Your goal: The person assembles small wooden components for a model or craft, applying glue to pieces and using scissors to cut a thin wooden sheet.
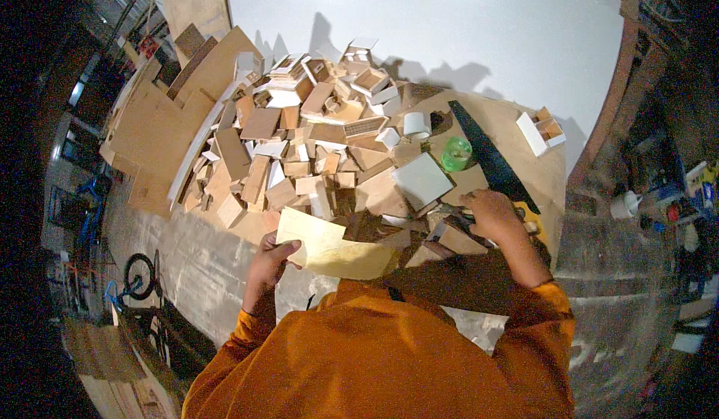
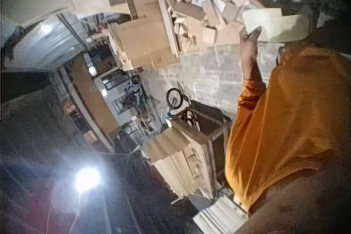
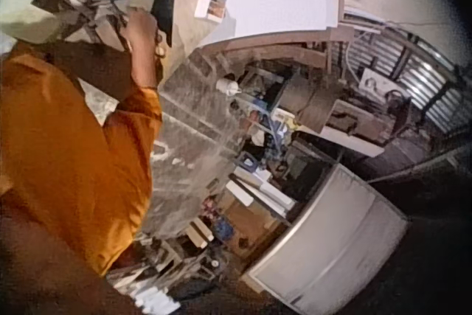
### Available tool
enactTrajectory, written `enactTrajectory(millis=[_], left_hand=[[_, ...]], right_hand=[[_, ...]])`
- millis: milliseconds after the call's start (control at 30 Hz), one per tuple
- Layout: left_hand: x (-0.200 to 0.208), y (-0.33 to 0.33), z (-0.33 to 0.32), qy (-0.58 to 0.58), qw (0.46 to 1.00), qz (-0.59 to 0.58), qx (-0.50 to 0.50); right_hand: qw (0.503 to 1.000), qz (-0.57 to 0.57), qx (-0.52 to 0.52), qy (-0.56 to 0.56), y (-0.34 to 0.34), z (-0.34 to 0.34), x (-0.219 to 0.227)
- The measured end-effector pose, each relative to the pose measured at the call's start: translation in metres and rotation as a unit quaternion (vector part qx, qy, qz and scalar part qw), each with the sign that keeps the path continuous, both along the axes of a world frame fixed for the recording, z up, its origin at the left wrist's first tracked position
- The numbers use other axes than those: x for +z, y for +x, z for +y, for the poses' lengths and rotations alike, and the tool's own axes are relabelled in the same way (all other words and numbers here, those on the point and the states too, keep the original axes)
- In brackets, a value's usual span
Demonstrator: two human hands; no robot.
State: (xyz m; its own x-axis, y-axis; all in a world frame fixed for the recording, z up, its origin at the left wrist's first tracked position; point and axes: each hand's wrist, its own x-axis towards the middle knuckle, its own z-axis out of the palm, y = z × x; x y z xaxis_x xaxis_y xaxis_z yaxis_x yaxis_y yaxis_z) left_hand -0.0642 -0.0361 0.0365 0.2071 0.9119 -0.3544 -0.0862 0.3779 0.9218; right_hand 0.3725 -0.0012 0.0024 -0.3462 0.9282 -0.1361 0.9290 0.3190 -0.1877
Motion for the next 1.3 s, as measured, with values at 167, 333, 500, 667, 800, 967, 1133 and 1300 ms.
enactTrajectory(millis=[167, 333, 500, 667, 800, 967, 1133, 1300], left_hand=[[-0.008, 0.013, -0.002, -0.007, 1.0, -0.011, 0.016], [0.001, 0.021, -0.001, -0.001, 1.0, 0.014, 0.011], [0.004, 0.029, 0.008, 0.005, 0.999, 0.036, 0.006], [0.0, 0.028, 0.015, -0.017, 0.999, 0.003, 0.038], [-0.009, 0.008, 0.012, -0.03, 0.997, -0.011, 0.069], [-0.016, 0.004, 0.001, -0.059, 0.991, -0.045, 0.114], [-0.011, 0.015, -0.004, -0.078, 0.989, -0.087, 0.093], [-0.014, 0.021, -0.002, -0.088, 0.984, -0.117, 0.102]], right_hand=[[0.993, -0.005, -0.038, -0.115, 0.004, -0.01, 0.038], [0.987, 0.107, -0.027, -0.114, 0.012, -0.031, 0.055], [0.933, 0.293, 0.005, -0.211, -0.026, -0.046, 0.078], [0.962, 0.249, -0.083, -0.072, -0.043, -0.047, 0.057], [0.959, 0.276, -0.062, 0.015, -0.04, -0.051, 0.029], [0.952, 0.271, -0.089, -0.114, -0.044, -0.047, 0.042], [0.905, 0.399, -0.014, -0.148, -0.061, -0.039, 0.033], [0.84, 0.521, 0.032, -0.148, -0.084, -0.019, -0.008]])
